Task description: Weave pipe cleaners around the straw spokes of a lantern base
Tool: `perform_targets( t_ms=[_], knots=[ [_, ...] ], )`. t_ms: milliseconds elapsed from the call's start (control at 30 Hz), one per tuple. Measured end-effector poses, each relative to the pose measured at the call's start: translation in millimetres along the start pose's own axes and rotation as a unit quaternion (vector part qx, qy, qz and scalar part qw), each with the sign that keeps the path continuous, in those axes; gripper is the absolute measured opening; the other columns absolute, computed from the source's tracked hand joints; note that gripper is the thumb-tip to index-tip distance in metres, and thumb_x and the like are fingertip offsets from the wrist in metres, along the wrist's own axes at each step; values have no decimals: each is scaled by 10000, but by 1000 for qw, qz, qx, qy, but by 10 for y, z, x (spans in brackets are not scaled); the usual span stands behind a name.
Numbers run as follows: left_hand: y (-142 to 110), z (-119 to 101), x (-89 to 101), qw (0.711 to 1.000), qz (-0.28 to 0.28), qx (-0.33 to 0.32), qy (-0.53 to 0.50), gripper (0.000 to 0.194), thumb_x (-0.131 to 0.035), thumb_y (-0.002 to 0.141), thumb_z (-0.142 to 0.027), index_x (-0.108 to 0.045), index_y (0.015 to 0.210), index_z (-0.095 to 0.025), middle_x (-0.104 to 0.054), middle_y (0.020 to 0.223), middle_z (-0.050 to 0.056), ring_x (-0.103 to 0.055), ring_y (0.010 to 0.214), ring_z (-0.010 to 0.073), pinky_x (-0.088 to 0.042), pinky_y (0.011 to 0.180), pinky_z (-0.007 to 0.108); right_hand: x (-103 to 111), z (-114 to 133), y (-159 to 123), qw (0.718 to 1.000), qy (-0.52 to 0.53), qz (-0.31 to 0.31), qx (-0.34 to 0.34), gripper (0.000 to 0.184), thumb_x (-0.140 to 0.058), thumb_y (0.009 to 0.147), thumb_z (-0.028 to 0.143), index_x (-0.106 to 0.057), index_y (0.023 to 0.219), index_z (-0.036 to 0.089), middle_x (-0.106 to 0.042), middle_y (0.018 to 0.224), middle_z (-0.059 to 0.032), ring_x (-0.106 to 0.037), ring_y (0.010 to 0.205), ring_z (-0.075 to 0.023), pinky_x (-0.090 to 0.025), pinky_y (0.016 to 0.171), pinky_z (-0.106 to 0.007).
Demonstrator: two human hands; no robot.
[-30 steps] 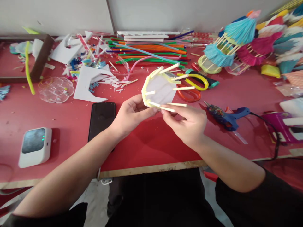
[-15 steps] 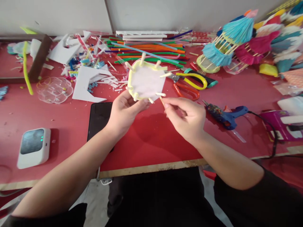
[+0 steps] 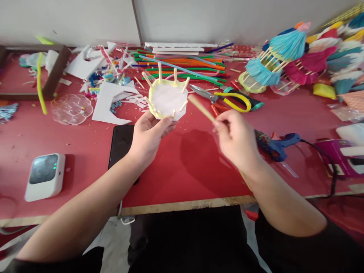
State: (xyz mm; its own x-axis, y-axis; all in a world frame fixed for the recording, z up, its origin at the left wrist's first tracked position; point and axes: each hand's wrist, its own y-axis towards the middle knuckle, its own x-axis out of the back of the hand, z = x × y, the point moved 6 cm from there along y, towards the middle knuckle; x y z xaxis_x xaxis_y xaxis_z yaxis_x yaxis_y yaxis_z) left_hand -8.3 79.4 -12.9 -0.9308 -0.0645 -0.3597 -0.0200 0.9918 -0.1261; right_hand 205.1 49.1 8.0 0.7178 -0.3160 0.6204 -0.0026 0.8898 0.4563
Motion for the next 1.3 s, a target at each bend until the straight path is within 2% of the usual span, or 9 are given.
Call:
perform_targets(
  t_ms=[100,233,367,500,833,967,1067,1200,1300],
  knots=[
    [-14,2,-15,1000,7,14,0,216,-836,681,-209,-707,852,-181,-738,836,-7,-702,722,100,-613,763,242,121,-29,21,979,191,-58,-46,70,-550,983,274,-573,1048,259,-604,780,28,-534,575,-107,-457,534,-265],
    [-54,20,-58,999,23,35,19,230,-841,669,-212,-704,850,-178,-750,852,7,-709,755,120,-613,758,252,185,151,-81,970,220,-100,-9,141,-626,966,337,-669,1077,260,-628,778,18,-541,581,-96,-454,512,-252],
    [-86,43,-91,998,40,43,37,214,-841,684,-214,-694,834,-171,-767,877,26,-727,795,138,-610,789,267,45,391,-183,979,202,-10,26,73,-599,978,263,-664,988,230,-649,710,31,-535,521,-73,-429,468,-219],
    [-95,62,-121,997,63,45,21,240,-854,696,-233,-712,878,-169,-776,911,31,-740,848,149,-609,813,269,-140,489,-204,978,194,81,10,80,-572,966,205,-619,902,194,-607,638,51,-468,465,-45,-370,438,-191],
    [-127,46,-164,993,96,52,40,298,-870,691,-226,-721,946,-183,-791,908,24,-746,829,144,-606,803,260,-284,323,-188,966,225,87,-95,207,-594,964,337,-554,799,218,-474,520,80,-457,447,-72,-340,433,-215],
    [-102,57,-124,995,74,55,31,261,-865,685,-204,-716,898,-186,-783,873,11,-741,793,127,-599,774,239,-210,348,-147,986,154,58,-32,59,-578,963,263,-593,927,218,-573,602,60,-536,500,-84,-408,482,-212],
    [-79,60,-100,997,58,47,22,242,-861,682,-197,-714,874,-183,-771,837,0,-732,772,114,-589,743,215,-127,402,-112,996,82,29,33,66,-558,951,180,-605,912,206,-666,738,13,-611,616,-96,-469,562,-216],
    [-84,64,-111,996,59,52,30,230,-857,677,-187,-713,857,-182,-773,845,4,-731,767,118,-593,752,226,-70,454,-103,996,41,0,76,76,-589,926,138,-634,906,197,-714,769,3,-628,608,-87,-489,560,-202],
    [-115,55,-139,995,71,55,42,253,-855,692,-205,-725,908,-189,-786,899,21,-739,809,135,-603,791,249,-46,548,-138,987,9,-36,154,98,-633,905,123,-668,932,211,-732,750,5,-640,584,-89,-516,564,-204]
  ],
)
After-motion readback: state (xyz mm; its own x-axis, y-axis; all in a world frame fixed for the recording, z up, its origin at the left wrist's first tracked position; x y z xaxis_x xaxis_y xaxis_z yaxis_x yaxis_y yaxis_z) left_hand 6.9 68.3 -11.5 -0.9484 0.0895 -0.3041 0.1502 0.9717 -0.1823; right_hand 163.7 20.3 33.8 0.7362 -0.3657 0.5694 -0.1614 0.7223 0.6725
